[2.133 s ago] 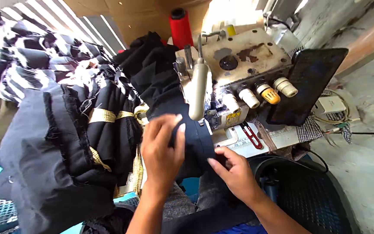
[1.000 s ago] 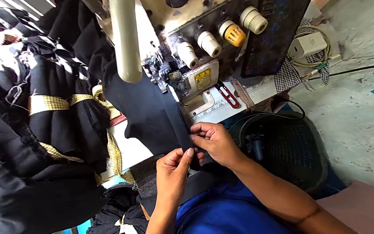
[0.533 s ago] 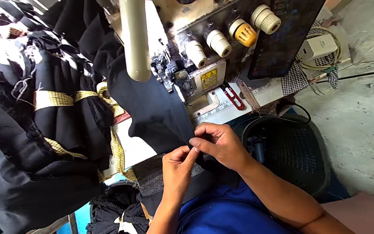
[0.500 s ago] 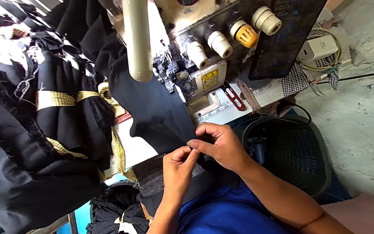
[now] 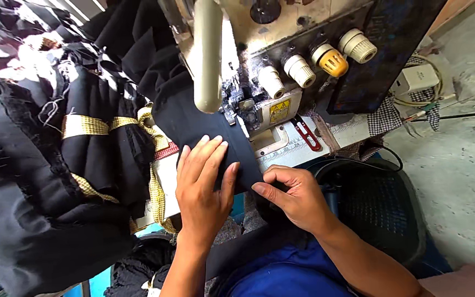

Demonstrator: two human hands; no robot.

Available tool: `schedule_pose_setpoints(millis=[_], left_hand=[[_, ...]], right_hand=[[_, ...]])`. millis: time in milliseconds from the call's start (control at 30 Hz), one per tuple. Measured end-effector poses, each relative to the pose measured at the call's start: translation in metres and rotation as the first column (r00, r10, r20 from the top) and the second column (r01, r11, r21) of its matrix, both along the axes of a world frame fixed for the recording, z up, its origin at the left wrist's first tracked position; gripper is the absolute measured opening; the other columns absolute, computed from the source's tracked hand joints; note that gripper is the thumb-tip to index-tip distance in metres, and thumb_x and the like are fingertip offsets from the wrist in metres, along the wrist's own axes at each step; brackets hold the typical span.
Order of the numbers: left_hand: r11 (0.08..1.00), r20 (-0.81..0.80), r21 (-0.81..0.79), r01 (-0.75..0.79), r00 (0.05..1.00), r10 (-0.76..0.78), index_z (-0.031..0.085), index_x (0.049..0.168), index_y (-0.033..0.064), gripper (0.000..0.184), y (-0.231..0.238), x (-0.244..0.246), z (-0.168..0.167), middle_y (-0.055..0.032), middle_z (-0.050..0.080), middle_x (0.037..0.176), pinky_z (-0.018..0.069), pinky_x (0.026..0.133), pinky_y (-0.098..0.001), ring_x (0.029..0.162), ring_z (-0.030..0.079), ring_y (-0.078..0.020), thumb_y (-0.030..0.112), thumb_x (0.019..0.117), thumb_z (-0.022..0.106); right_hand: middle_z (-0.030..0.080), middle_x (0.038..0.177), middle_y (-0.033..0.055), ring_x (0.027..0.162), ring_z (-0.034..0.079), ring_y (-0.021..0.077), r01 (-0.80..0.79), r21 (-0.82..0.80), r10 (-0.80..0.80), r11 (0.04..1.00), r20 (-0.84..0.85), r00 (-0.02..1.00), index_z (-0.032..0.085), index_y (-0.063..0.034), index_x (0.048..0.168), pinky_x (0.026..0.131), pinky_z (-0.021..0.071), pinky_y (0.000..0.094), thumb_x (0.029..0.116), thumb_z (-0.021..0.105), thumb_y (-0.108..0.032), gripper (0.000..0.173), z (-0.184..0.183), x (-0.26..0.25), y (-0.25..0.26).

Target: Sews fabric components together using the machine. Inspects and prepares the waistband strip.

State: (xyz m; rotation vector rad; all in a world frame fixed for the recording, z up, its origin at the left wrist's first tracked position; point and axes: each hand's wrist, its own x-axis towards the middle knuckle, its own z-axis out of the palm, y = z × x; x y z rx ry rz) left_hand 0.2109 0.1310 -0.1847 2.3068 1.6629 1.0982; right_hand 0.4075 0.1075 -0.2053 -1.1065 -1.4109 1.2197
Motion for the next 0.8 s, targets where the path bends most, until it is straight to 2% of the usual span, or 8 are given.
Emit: schedule_pose_setpoints(millis=[200, 500, 800], left_hand=[[0.999, -0.006, -0.016, 0.035, 0.999, -0.035, 0.075, 0.124, 0.0139, 0.029, 0.003, -0.005, 0.0, -0.0062, 0.067, 0.137, 0.0357, 0.12, -0.0561, 0.138, 0.054, -0.0256, 0.029, 0.101, 0.064], [0.998, -0.046, -0.041, 0.056, 0.997, -0.058, 0.076, 0.123, 0.0121, 0.028, 0.022, -0.01, 0.011, -0.0061, 0.068, 0.137, 0.0379, 0.12, -0.0543, 0.137, 0.056, -0.0247, 0.025, 0.1017, 0.062], [0.997, -0.048, -0.043, 0.068, 0.996, -0.07, 0.076, 0.119, 0.011, 0.029, 0.054, -0.021, 0.012, -0.0064, 0.069, 0.134, 0.0405, 0.119, -0.0502, 0.135, 0.058, -0.0226, 0.027, 0.1009, 0.062]], right_hand=[[0.068, 0.083, 0.0013, 0.08, 0.064, 0.0041, -0.006, -0.007, 0.006, 1.0, -0.02, 1.0, 0.072, -0.0044, 0.083, 0.07, 0.0535, 0.0187, 0.0969, 0.072, -0.021, 0.021, -0.013, -0.004, 0.007], [0.069, 0.086, 0.0018, 0.082, 0.066, 0.005, 0.026, 0.026, -0.025, 0.999, -0.031, 0.999, 0.072, -0.0042, 0.086, 0.074, 0.0555, 0.0199, 0.097, 0.071, -0.019, 0.019, -0.01, -0.011, 0.022], [0.067, 0.079, 0.0012, 0.072, 0.064, 0.0059, 0.059, -0.001, -0.059, 0.998, -0.042, 0.997, 0.068, -0.0066, 0.081, 0.065, 0.0552, 0.0207, 0.0959, 0.071, -0.017, 0.018, 0.0, -0.023, 0.047]])
